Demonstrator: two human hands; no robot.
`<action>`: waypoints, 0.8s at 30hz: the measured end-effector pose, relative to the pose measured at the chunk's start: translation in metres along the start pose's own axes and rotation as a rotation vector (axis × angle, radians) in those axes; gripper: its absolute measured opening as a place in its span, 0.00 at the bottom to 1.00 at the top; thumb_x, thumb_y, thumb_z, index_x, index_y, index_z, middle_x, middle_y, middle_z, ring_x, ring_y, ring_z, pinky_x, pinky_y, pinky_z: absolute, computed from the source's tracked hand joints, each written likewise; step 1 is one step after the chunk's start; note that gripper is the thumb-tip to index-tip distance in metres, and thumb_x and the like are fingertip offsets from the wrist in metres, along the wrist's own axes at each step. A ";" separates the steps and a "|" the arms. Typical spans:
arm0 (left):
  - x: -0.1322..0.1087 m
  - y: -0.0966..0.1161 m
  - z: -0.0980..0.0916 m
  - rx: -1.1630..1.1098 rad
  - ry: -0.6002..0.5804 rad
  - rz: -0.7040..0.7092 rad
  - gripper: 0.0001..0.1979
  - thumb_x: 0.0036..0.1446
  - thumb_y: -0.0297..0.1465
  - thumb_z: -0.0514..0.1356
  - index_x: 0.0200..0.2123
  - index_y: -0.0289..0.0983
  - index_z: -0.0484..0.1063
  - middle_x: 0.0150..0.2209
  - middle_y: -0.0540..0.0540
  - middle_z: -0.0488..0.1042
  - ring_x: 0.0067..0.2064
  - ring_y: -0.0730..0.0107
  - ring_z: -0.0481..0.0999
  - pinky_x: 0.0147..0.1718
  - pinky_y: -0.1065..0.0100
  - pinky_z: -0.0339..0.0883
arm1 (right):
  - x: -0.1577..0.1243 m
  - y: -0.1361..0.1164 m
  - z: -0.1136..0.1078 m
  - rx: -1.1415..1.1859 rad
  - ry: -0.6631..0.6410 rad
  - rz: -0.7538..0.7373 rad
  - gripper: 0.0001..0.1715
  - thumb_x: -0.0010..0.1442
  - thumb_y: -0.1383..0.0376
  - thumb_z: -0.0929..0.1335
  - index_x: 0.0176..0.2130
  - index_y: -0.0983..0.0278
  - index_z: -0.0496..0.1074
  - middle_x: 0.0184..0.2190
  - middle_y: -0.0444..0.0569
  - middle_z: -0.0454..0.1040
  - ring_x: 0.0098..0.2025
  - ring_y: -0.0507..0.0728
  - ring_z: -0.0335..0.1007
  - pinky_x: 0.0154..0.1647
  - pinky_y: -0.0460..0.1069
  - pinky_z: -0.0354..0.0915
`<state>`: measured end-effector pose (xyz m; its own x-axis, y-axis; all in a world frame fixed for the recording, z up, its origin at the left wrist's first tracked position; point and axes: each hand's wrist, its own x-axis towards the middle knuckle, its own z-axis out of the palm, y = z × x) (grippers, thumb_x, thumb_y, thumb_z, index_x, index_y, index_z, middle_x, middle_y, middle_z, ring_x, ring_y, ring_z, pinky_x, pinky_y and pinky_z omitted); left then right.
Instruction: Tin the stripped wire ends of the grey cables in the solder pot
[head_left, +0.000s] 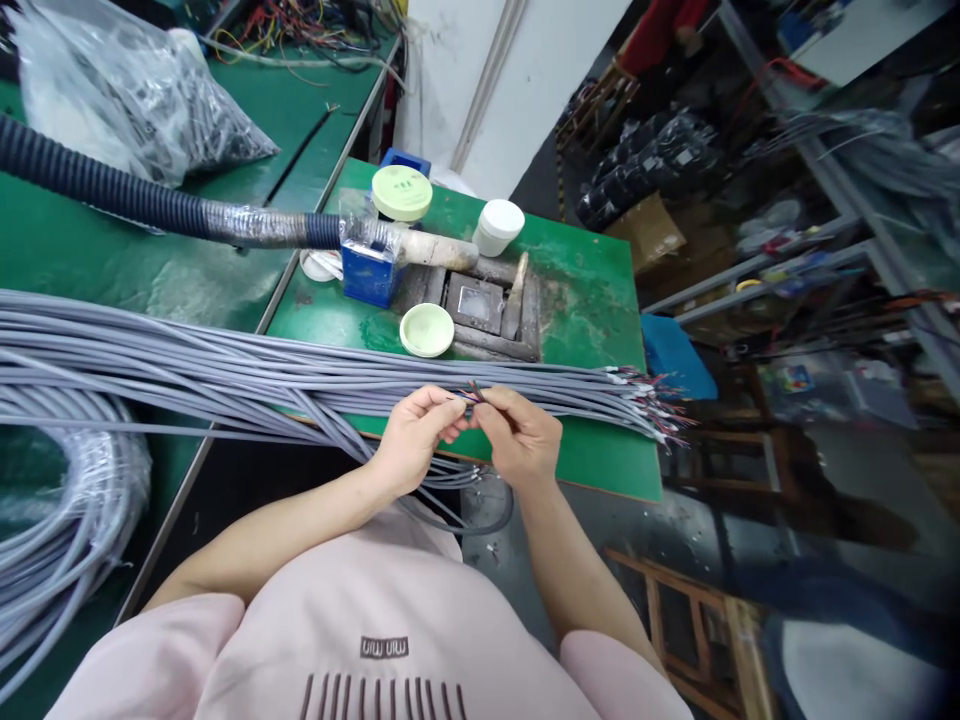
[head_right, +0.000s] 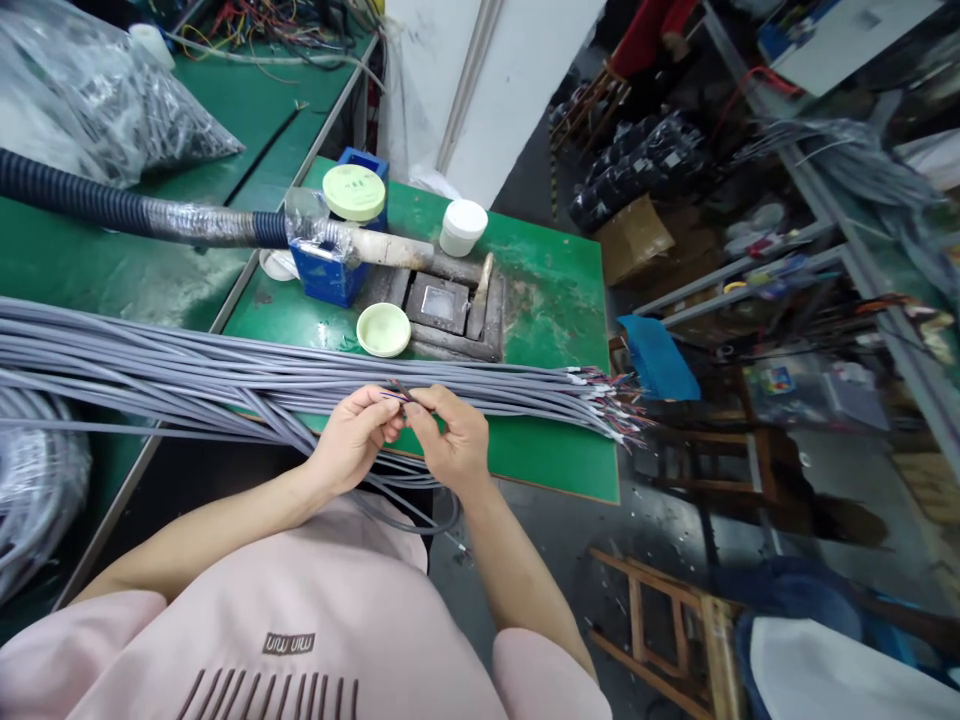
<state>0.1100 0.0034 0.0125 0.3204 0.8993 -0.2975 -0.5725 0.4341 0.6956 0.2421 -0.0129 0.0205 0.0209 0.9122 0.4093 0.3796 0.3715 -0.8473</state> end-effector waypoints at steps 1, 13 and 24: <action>0.000 0.000 0.000 -0.019 -0.001 -0.017 0.10 0.44 0.32 0.68 0.25 0.33 0.70 0.20 0.52 0.72 0.22 0.82 0.67 0.23 0.78 0.60 | 0.003 0.001 -0.002 -0.012 -0.019 -0.028 0.07 0.61 0.66 0.65 0.35 0.60 0.74 0.26 0.43 0.71 0.27 0.51 0.66 0.29 0.47 0.63; 0.015 0.014 -0.019 0.385 0.014 0.351 0.11 0.53 0.33 0.63 0.39 0.36 0.73 0.28 0.49 0.76 0.27 0.77 0.71 0.28 0.73 0.65 | 0.067 -0.001 -0.006 -0.330 -0.112 -0.129 0.06 0.59 0.66 0.67 0.30 0.62 0.71 0.26 0.43 0.71 0.29 0.52 0.65 0.32 0.48 0.60; 0.014 0.012 -0.061 1.138 -0.151 0.814 0.06 0.60 0.28 0.57 0.39 0.35 0.74 0.30 0.46 0.76 0.32 0.70 0.72 0.36 0.66 0.66 | 0.128 0.032 0.026 -0.690 -0.418 0.021 0.10 0.57 0.64 0.65 0.26 0.65 0.72 0.21 0.47 0.69 0.31 0.56 0.61 0.32 0.49 0.53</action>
<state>0.0611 0.0242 -0.0229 0.3180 0.8287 0.4607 0.2583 -0.5432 0.7989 0.2330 0.1202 0.0375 -0.2615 0.9577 0.1198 0.8714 0.2876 -0.3973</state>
